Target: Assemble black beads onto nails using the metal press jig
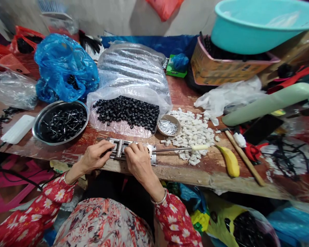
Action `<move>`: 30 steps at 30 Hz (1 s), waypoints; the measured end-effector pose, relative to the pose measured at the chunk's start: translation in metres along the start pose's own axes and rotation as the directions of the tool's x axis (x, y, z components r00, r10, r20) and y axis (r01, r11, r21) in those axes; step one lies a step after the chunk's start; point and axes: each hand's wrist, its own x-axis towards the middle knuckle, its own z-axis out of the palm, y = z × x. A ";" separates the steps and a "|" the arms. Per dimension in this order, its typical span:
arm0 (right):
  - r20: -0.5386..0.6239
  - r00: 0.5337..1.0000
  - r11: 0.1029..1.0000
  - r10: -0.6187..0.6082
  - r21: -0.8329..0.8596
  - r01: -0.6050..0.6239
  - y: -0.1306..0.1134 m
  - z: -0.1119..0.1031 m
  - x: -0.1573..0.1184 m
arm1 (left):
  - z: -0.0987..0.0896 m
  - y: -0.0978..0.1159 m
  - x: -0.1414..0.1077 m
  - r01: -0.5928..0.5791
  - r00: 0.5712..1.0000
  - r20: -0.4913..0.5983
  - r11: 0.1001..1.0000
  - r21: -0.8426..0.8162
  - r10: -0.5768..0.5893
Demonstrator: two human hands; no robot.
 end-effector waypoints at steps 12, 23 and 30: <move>-0.197 0.961 0.978 0.192 0.118 -0.171 -0.011 0.018 -0.013 | 0.006 0.001 -0.004 0.161 0.979 -0.109 0.982 -0.094 -0.171; -0.311 0.932 0.980 0.187 0.129 -0.154 -0.008 0.030 -0.015 | 0.002 -0.003 -0.010 0.094 0.987 -0.115 0.986 -0.140 -0.110; -0.281 0.928 0.964 0.245 0.175 -0.201 -0.010 0.031 -0.017 | 0.007 0.002 -0.010 0.177 0.979 -0.092 0.982 -0.062 -0.182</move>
